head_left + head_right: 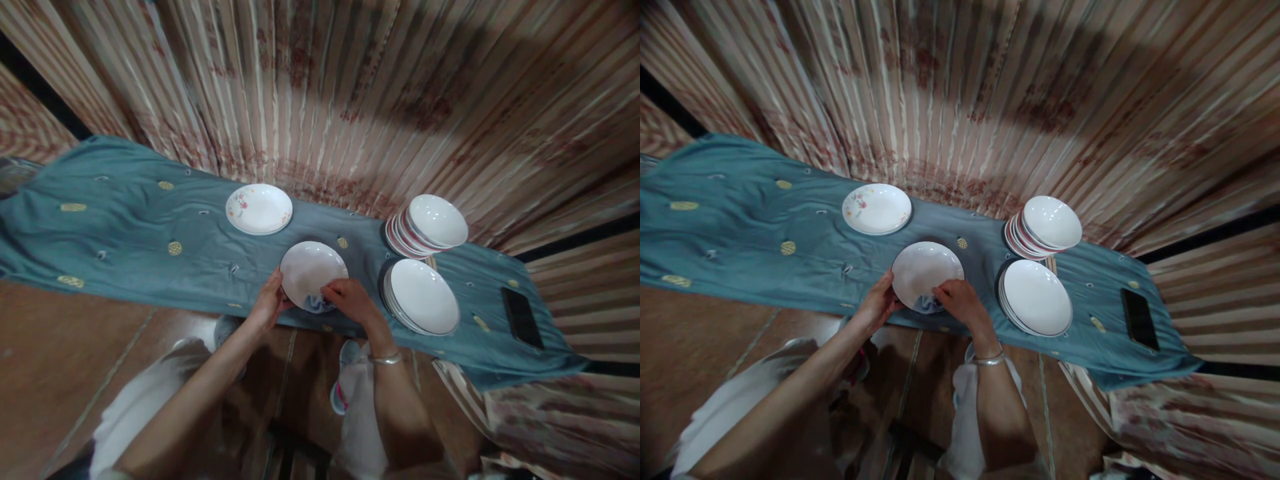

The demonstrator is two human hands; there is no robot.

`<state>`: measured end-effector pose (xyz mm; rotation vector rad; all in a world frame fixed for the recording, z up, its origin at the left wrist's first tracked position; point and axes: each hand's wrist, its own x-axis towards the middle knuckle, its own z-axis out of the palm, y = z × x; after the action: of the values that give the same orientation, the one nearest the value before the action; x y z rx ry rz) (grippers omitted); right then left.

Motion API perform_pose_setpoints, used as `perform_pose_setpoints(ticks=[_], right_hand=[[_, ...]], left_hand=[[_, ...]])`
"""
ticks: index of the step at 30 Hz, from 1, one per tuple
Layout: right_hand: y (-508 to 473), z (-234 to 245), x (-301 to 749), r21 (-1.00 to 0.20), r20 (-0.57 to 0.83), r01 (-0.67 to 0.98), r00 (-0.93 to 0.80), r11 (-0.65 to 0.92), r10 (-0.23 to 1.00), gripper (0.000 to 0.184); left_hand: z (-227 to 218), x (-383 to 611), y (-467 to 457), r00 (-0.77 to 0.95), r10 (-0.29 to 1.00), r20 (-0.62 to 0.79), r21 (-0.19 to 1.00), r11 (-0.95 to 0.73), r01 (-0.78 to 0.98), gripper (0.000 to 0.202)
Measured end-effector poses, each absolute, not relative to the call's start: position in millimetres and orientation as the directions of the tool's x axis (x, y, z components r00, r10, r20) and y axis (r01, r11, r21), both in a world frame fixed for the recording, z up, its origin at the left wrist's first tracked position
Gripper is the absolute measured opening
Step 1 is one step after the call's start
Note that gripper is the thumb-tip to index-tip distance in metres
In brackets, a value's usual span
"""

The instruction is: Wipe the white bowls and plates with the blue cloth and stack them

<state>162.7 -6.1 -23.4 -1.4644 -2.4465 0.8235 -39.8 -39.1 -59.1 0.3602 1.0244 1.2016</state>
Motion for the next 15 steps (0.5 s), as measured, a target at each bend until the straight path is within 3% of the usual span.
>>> perform_pose_setpoints(ticks=[8, 15], right_hand=[[-3, -33, 158, -0.203, 0.004, 0.944, -0.265, 0.260, 0.964, 0.028], [6, -41, 152, -0.267, 0.172, 0.911, -0.275, 0.313, 0.946, 0.019]], left_hand=[[-54, -39, -39, 0.003, 0.877, -0.480, 0.704, 0.387, -0.596, 0.053], [-54, -38, -39, -0.005, 0.873, -0.488, 0.718, 0.398, -0.570, 0.050]])
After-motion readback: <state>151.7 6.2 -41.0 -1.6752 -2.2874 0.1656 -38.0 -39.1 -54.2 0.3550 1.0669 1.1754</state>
